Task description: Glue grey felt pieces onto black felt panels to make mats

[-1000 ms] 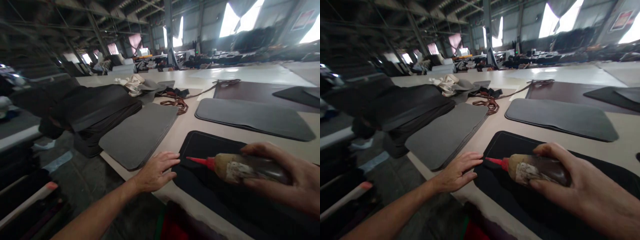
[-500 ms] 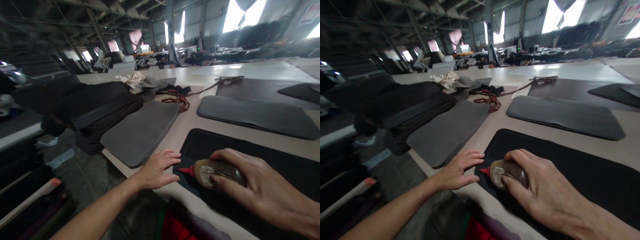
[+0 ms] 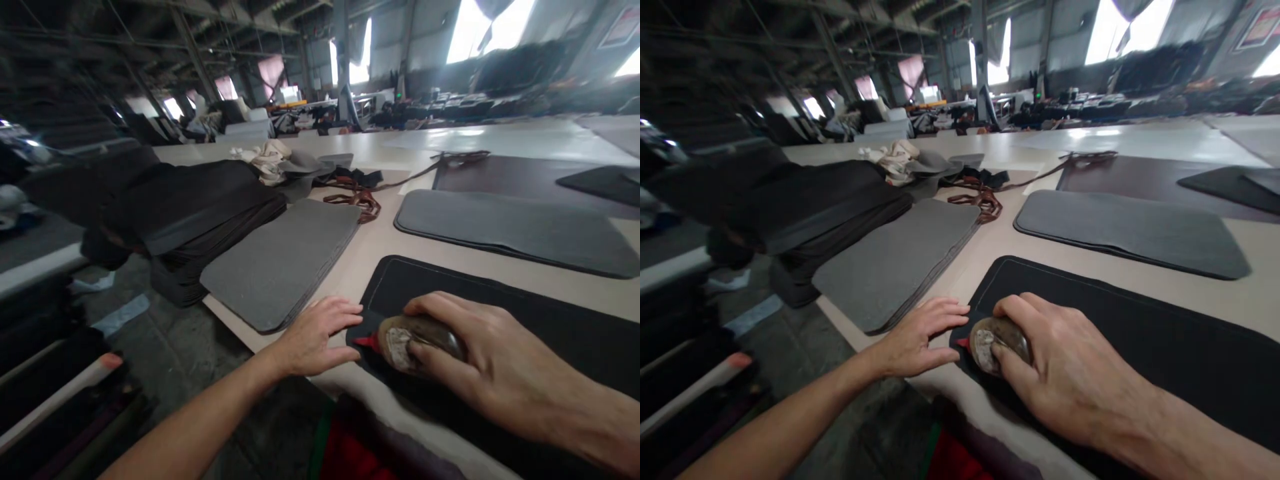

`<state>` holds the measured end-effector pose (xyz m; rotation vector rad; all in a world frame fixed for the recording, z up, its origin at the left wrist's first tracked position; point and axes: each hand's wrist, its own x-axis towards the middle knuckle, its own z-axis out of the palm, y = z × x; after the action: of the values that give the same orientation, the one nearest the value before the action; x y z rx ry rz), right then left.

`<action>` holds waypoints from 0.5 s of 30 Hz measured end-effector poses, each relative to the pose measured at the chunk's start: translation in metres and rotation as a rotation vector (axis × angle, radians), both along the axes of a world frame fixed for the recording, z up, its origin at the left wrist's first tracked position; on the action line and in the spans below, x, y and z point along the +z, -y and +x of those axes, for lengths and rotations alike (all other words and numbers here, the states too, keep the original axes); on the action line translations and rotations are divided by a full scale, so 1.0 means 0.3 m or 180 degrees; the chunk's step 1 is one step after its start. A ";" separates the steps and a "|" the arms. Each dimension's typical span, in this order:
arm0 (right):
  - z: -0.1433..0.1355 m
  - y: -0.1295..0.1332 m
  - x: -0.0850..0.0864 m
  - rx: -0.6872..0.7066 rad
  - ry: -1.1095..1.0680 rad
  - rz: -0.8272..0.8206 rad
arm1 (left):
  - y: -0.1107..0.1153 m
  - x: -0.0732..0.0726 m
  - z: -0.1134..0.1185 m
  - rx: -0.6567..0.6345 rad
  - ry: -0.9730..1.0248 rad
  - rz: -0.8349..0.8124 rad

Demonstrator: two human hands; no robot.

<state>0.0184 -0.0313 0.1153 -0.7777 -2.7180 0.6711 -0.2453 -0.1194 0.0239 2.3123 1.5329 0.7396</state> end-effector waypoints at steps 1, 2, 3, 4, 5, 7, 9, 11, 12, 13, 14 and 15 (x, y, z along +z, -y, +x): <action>-0.007 0.001 0.009 -0.0020 0.0032 0.0017 | 0.000 0.001 0.000 0.0002 -0.0003 -0.0003; -0.014 0.001 0.020 -0.0033 0.0089 0.0030 | -0.001 0.003 0.001 -0.0001 0.0001 -0.0002; -0.022 0.001 0.033 -0.0052 0.0152 0.0047 | -0.001 0.004 0.001 -0.0006 0.0010 0.0003; -0.029 0.000 0.046 -0.0062 0.0214 0.0068 | -0.001 0.006 0.001 -0.0008 0.0018 0.0001; -0.035 -0.001 0.060 -0.0067 0.0273 0.0096 | -0.001 0.006 0.001 -0.0009 0.0016 -0.0011; -0.046 -0.004 0.083 -0.0077 0.0348 0.0174 | -0.002 0.005 0.001 -0.0006 -0.0004 -0.0016; -0.055 -0.005 0.095 -0.0082 0.0367 0.0242 | -0.002 0.002 -0.001 -0.0015 0.0000 0.0020; -0.063 -0.004 0.097 -0.0082 0.0389 0.0231 | -0.002 0.000 -0.002 -0.0025 0.0012 0.0029; -0.067 -0.003 0.096 -0.0075 0.0385 0.0215 | -0.002 -0.001 -0.002 -0.0035 0.0028 0.0030; -0.071 -0.002 0.095 -0.0063 0.0382 0.0195 | -0.002 0.000 -0.002 -0.0037 0.0037 0.0016; -0.074 -0.001 0.095 -0.0059 0.0384 0.0185 | -0.003 0.000 -0.002 -0.0033 0.0036 -0.0007; -0.077 0.000 0.097 -0.0063 0.0396 0.0192 | -0.003 0.001 -0.002 -0.0035 0.0028 -0.0026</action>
<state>-0.0047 -0.0312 0.1444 -0.8576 -2.8231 0.5511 -0.2460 -0.1185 0.0243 2.3066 1.5157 0.7382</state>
